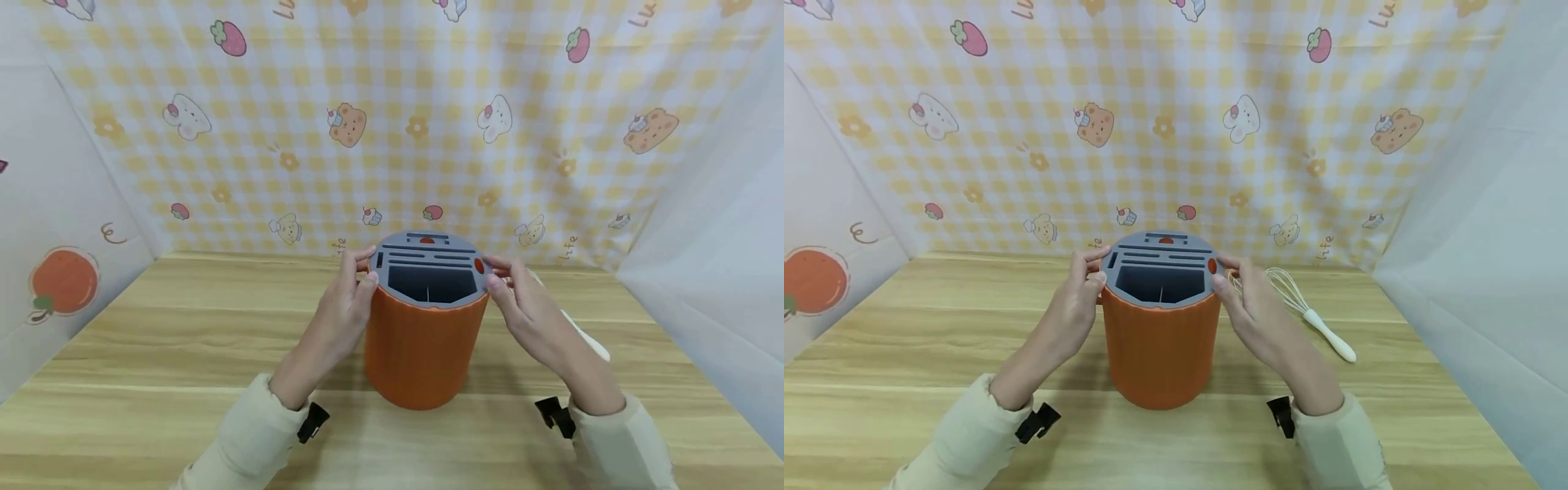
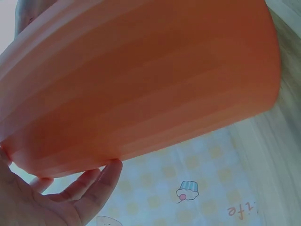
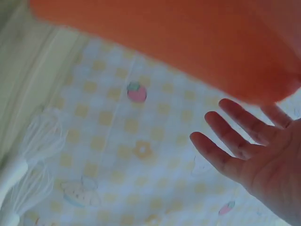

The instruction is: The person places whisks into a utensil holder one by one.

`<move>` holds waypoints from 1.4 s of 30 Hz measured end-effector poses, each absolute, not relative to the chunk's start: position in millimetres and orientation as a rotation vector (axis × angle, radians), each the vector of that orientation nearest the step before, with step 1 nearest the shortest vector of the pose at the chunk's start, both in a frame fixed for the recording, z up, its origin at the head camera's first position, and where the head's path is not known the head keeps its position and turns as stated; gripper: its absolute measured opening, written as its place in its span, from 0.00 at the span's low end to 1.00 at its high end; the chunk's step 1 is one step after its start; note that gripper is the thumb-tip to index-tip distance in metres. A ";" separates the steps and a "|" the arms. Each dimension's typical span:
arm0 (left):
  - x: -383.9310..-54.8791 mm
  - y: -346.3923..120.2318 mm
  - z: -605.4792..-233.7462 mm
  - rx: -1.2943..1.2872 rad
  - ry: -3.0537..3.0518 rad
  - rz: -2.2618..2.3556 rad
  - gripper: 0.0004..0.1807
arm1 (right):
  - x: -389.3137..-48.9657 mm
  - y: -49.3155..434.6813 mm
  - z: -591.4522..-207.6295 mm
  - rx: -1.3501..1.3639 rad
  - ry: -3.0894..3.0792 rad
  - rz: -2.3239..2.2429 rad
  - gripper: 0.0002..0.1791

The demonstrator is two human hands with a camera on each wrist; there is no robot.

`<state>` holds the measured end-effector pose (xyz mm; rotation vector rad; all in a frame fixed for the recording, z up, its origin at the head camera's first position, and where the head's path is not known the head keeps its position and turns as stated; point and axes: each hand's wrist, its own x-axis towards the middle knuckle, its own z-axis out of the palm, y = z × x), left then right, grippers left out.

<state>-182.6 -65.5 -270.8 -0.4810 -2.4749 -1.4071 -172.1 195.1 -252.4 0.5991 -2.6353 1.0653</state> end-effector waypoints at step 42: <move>-183.2 -66.5 -268.9 -0.498 -2.513 -1.212 0.22 | -232.8 300.0 -319.6 0.148 -3.135 0.637 0.26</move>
